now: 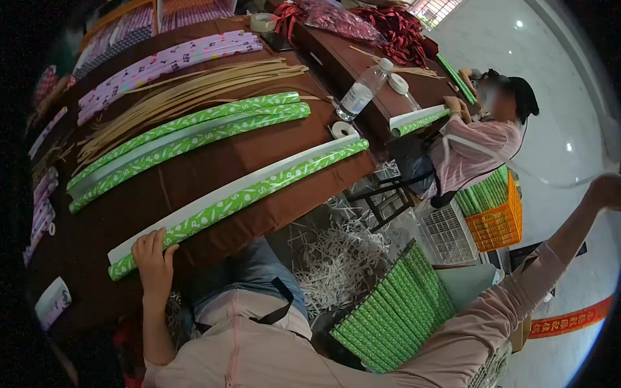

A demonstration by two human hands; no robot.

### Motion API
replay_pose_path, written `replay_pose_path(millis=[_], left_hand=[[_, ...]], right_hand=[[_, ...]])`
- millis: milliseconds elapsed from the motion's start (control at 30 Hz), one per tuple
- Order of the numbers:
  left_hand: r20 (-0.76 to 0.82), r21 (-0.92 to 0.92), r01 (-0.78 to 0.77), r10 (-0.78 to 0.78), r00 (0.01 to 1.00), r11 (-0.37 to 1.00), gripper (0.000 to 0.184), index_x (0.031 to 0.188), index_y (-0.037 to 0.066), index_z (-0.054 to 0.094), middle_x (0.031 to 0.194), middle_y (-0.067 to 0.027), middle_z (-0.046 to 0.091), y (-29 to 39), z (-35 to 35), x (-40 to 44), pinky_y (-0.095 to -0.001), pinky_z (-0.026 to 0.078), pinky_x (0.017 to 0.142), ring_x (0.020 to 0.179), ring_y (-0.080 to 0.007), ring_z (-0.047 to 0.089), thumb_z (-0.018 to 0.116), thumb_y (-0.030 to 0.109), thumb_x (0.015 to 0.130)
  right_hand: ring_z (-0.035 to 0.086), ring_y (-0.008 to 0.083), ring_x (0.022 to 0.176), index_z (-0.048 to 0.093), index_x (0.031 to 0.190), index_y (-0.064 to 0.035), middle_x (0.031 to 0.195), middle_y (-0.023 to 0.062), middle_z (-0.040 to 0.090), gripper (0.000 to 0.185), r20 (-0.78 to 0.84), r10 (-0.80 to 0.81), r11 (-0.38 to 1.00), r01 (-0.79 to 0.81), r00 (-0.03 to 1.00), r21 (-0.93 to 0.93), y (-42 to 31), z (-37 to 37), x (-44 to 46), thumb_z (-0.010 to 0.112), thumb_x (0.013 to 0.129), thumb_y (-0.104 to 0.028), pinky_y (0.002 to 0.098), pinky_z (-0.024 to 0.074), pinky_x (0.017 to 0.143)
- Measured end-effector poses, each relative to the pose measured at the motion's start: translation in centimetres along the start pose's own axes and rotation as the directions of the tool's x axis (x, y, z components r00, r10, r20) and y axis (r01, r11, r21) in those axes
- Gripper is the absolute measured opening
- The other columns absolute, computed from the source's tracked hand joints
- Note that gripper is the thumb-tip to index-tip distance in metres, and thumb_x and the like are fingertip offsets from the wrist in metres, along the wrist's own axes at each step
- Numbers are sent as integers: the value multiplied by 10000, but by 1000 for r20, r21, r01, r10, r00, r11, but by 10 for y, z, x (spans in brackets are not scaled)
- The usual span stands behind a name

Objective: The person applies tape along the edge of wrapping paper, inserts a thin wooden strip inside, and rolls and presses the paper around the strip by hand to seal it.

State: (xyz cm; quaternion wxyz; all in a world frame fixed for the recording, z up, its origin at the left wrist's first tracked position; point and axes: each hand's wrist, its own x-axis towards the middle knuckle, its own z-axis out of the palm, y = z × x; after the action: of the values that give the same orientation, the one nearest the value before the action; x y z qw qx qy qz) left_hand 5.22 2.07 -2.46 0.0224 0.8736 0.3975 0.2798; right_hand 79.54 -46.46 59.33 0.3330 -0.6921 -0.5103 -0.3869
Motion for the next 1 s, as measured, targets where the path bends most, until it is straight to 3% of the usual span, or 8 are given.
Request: replay_pose_path(millis=[100,133,233,500,567,833,900,1000], left_hand=[[18,-20,5,-4,1000,1000,428,1200,15,593,1128,-95,598,-1,-5,1,-443,377,954,1031,-295,527,740,144,819],[34,-40,8,-6,999,999,430,1199,14,593,1123,-96,598,-2,-7,1,-443,379,950,1029,-295,527,741,145,817],[30,-17,10,-9,999,1000,421,1195,11,588,1125,-107,592,-16,-12,-12,-451,378,949,1031,-308,520,738,132,820],[103,53,91,-96,990,994,399,1203,4,573,1193,-134,545,-56,-52,-69,-487,372,966,1118,-334,484,716,47,832],[141,68,142,-150,979,988,406,1220,19,563,1216,-138,531,-68,-54,-83,-500,369,973,1158,-344,466,707,25,840],[261,175,229,-270,927,958,371,1245,27,554,1226,-145,519,-45,-74,-57,-509,372,971,1189,-366,452,669,72,896],[497,412,605,-725,477,681,368,1290,44,518,1270,-138,510,31,-107,25,-509,372,992,1221,-355,440,624,64,938],[243,139,210,-239,940,968,368,1246,25,555,1228,-148,521,-57,-68,-63,-510,367,977,1183,-369,458,662,66,896]], right_hand=[[631,243,1123,599,1261,24,1280,169,617,335,-150,-125,952,76,981,-295,-130,127,-37,487,1004,-159,386,492,966],[644,249,1105,591,1243,29,1244,139,634,314,-22,-209,969,211,978,129,-149,174,-69,489,1003,-146,373,496,959],[644,168,997,498,1321,-74,1183,127,661,351,210,206,977,-213,956,12,-204,291,-144,572,995,-183,305,510,843],[685,296,1005,584,1293,-64,1168,170,676,367,574,163,987,-132,802,-95,-217,462,-352,624,935,-139,370,525,828],[673,175,903,651,1169,7,1018,115,708,277,661,448,706,-692,602,151,-238,483,-367,642,938,-145,299,519,769],[625,102,862,698,1109,32,967,60,714,319,791,459,352,-900,405,257,-277,557,-369,633,956,-241,255,489,791],[624,108,842,715,1048,37,921,54,716,287,810,439,427,-883,390,195,-282,568,-366,659,918,-212,261,487,782],[620,111,808,727,997,38,871,54,714,255,823,422,495,-857,381,143,-281,580,-365,680,884,-186,265,487,760]])
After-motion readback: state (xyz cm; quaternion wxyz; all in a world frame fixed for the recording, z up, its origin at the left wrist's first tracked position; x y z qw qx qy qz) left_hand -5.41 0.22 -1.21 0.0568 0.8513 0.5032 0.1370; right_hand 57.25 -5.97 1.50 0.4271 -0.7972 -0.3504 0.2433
